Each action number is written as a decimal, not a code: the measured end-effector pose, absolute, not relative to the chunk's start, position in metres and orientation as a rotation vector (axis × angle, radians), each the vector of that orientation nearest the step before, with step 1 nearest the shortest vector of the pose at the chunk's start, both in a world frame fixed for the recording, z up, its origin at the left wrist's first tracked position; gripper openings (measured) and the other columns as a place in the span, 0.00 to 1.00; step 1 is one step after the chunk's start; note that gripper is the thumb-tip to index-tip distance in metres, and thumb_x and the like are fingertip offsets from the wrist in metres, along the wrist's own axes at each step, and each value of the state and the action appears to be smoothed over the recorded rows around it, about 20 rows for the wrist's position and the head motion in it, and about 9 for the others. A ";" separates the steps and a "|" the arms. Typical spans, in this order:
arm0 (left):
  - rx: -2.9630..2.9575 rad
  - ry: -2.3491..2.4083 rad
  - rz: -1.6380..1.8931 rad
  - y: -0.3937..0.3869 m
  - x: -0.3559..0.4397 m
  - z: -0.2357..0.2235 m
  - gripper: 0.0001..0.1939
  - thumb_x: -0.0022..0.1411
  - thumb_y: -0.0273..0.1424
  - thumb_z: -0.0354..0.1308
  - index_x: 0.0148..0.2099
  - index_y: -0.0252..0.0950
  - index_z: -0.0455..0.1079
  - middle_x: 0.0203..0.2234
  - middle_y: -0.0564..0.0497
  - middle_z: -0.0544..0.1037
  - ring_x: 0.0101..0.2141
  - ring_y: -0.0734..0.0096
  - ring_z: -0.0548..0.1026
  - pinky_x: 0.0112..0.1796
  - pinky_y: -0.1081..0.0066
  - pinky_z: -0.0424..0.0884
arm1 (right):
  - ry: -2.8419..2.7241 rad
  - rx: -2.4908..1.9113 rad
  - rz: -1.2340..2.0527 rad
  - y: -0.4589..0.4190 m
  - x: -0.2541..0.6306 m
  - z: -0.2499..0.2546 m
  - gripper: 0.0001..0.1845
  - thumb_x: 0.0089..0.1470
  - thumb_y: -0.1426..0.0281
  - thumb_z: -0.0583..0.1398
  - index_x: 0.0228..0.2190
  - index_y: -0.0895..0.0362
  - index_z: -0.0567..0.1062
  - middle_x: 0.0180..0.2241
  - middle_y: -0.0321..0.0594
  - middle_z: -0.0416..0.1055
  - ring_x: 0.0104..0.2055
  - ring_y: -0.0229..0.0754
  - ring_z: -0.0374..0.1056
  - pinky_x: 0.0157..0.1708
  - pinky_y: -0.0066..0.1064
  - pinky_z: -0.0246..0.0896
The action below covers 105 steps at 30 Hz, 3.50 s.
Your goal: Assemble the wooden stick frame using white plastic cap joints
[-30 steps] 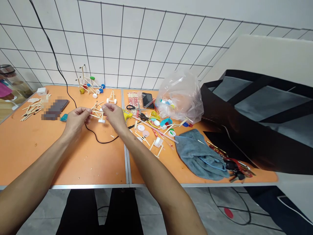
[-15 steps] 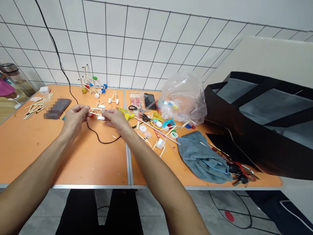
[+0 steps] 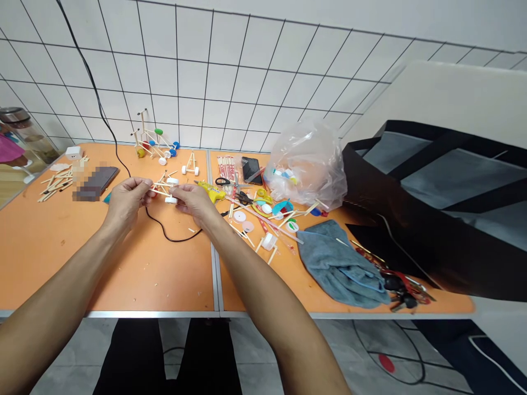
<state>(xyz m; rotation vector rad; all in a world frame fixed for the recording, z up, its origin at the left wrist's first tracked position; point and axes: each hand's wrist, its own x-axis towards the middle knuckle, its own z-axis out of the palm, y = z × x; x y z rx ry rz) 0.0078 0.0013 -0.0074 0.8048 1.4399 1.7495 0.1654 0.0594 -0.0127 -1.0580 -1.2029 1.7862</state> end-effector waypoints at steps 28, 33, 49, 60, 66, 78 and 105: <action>0.793 1.221 1.752 -0.002 0.013 -0.011 0.17 0.40 0.38 0.78 0.29 0.37 0.77 0.25 0.51 0.84 0.24 0.74 0.77 0.28 0.72 0.77 | -1.063 -0.876 1.726 0.061 0.162 -0.014 0.28 0.23 0.55 0.85 0.24 0.53 0.82 0.27 0.31 0.77 0.33 0.34 0.68 0.38 0.29 0.66; 0.865 1.261 1.745 -0.001 0.014 -0.012 0.16 0.40 0.40 0.77 0.29 0.38 0.79 0.24 0.52 0.82 0.24 0.73 0.76 0.29 0.72 0.76 | -1.107 -0.852 1.696 0.060 0.162 -0.013 0.28 0.24 0.53 0.85 0.24 0.52 0.83 0.28 0.31 0.76 0.33 0.35 0.68 0.40 0.30 0.65; 1.012 1.316 1.800 -0.001 0.017 -0.013 0.13 0.44 0.42 0.73 0.27 0.39 0.78 0.20 0.54 0.76 0.23 0.73 0.70 0.28 0.70 0.69 | -1.178 -0.829 1.620 0.061 0.158 -0.017 0.27 0.28 0.49 0.85 0.25 0.50 0.84 0.31 0.32 0.80 0.36 0.37 0.70 0.43 0.32 0.68; 1.016 1.321 1.827 -0.002 0.017 -0.014 0.12 0.47 0.40 0.73 0.25 0.40 0.76 0.20 0.54 0.75 0.23 0.73 0.69 0.27 0.71 0.69 | -1.188 -0.841 1.621 0.058 0.158 -0.015 0.26 0.30 0.50 0.84 0.27 0.50 0.85 0.32 0.33 0.81 0.37 0.39 0.73 0.44 0.33 0.68; 1.016 1.341 1.820 -0.002 0.017 -0.014 0.12 0.49 0.40 0.72 0.25 0.40 0.76 0.20 0.53 0.75 0.23 0.73 0.69 0.28 0.70 0.69 | -1.178 -0.864 1.599 0.059 0.156 -0.018 0.28 0.28 0.48 0.84 0.28 0.50 0.86 0.32 0.34 0.81 0.38 0.40 0.72 0.43 0.33 0.68; 1.019 1.331 1.811 -0.002 0.016 -0.016 0.13 0.48 0.41 0.74 0.25 0.39 0.77 0.20 0.52 0.77 0.23 0.73 0.70 0.27 0.70 0.68 | -1.185 -0.835 1.606 0.060 0.156 -0.019 0.26 0.30 0.50 0.84 0.28 0.50 0.86 0.31 0.33 0.81 0.36 0.38 0.73 0.43 0.33 0.67; 1.008 1.342 1.783 -0.002 0.015 -0.016 0.11 0.51 0.38 0.74 0.25 0.39 0.77 0.20 0.53 0.76 0.23 0.73 0.70 0.28 0.70 0.69 | -1.184 -0.856 1.602 0.060 0.158 -0.018 0.24 0.31 0.53 0.84 0.26 0.50 0.84 0.31 0.33 0.81 0.38 0.40 0.74 0.44 0.34 0.69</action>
